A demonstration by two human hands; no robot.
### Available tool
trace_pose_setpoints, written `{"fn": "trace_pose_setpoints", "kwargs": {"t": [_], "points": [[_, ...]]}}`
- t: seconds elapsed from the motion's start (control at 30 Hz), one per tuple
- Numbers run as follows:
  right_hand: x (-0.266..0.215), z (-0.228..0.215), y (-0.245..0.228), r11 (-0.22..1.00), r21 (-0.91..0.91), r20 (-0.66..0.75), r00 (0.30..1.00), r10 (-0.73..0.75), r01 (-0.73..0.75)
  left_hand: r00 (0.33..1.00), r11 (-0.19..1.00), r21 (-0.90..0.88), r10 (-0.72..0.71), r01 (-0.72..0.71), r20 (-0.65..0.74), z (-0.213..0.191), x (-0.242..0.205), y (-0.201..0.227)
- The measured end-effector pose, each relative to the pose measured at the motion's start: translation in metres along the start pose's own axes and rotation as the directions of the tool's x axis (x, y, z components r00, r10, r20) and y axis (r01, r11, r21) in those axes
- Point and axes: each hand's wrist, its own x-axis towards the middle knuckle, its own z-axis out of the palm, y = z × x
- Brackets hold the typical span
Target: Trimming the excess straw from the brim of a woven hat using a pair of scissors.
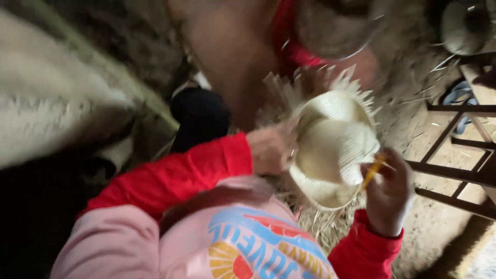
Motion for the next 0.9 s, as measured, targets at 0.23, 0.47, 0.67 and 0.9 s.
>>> {"fn": "trace_pose_setpoints", "kwargs": {"t": [0.23,0.47,0.67,0.9], "points": [[-0.072,-0.089,0.219,0.708,-0.592,-0.457,0.884,0.100,-0.386,0.947,0.955,-0.206,0.255,-0.214,0.197,-0.005,0.010,0.067],[-0.098,-0.019,0.252,0.701,0.607,-0.219,0.770,0.600,-0.373,0.531,0.974,-0.227,0.200,-0.015,0.824,-0.033,0.056,0.051],[-0.080,-0.017,0.251,0.886,0.447,-0.571,0.723,0.389,-0.124,0.921,0.935,-0.257,0.308,-0.245,0.240,-0.013,0.054,0.071],[0.022,-0.074,-0.024,0.913,0.396,-0.596,0.728,0.340,-0.101,0.961,0.950,-0.213,0.255,-0.228,0.108,-0.091,0.114,0.089]]}}
